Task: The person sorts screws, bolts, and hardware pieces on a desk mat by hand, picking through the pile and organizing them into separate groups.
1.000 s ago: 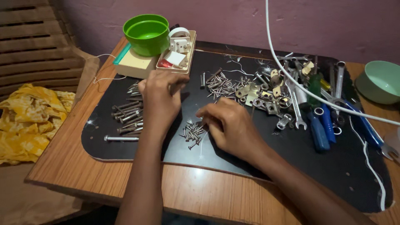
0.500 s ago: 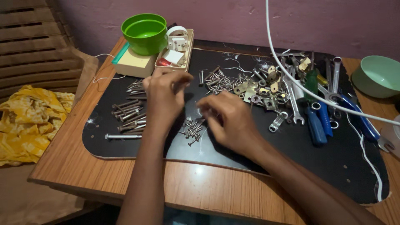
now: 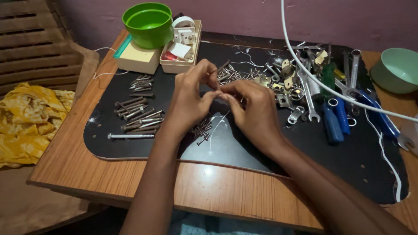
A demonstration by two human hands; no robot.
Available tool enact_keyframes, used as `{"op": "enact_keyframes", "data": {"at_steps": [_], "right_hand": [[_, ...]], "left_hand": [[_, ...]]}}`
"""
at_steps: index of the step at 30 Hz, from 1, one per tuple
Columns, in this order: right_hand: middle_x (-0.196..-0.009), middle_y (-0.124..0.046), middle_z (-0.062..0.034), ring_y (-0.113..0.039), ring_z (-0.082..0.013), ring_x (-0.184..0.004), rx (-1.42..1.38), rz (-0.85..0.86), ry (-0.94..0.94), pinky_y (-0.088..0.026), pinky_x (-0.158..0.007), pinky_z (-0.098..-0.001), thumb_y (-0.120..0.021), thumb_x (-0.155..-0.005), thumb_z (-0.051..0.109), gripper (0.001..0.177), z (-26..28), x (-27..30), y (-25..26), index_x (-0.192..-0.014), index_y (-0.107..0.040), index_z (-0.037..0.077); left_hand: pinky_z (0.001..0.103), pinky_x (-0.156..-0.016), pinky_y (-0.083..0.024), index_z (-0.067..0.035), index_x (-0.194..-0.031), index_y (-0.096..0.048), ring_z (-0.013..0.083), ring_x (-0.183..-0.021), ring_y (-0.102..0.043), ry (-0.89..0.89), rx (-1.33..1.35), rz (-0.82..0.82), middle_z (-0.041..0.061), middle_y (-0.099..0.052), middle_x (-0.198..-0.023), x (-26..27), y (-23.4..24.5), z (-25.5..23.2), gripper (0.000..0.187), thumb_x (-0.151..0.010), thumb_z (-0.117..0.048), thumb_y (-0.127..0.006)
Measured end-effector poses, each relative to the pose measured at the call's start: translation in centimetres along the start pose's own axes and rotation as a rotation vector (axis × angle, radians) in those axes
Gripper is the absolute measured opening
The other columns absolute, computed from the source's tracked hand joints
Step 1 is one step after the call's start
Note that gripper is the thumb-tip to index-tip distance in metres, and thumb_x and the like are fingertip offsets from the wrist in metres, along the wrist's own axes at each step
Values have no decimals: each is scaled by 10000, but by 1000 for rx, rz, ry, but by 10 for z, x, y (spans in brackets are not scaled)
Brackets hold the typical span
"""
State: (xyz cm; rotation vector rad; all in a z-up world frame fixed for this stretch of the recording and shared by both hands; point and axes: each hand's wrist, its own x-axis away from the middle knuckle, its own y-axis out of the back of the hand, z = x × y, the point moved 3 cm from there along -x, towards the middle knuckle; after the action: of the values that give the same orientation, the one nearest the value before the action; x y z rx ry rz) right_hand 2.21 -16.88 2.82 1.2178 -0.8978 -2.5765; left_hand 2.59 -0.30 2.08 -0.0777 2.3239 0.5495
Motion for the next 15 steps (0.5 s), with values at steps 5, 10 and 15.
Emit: {"op": "enact_keyframes", "data": {"at_steps": [5, 10, 15], "right_hand": [[-891, -755, -117, -711, -178, -691, -19, 6, -2, -536, -587, -309, -776, -848, -29, 153, 0, -2, -1, -995, -747, 1], [-887, -768, -119, -717, -164, -702, -33, -9, -18, -524, -580, -312, -797, -857, -12, 128, -4, -1, -1, -977, -757, 9], [-986, -783, -83, -735, -150, -827, -110, 6, 18, -603, -673, -259, -749, -871, -29, 189, -13, 5, -11, -1032, -792, 60]], "left_hand": [[321, -781, -611, 15, -1043, -543, 215, -893, -784, -16, -2, 13, 123, -672, -920, 1, 0, 0, 320, -811, 120, -737], [327, -766, -587, 18, -1056, -629, 213, -857, -769, -49, -78, -22, 136, -719, -992, 0, 8, 2, 219, -864, 70, -722], [328, -779, -596, -13, -1014, -691, 214, -880, -760, -3, -202, -274, 101, -727, -973, 3, 31, 11, 106, -934, 52, -669]]}}
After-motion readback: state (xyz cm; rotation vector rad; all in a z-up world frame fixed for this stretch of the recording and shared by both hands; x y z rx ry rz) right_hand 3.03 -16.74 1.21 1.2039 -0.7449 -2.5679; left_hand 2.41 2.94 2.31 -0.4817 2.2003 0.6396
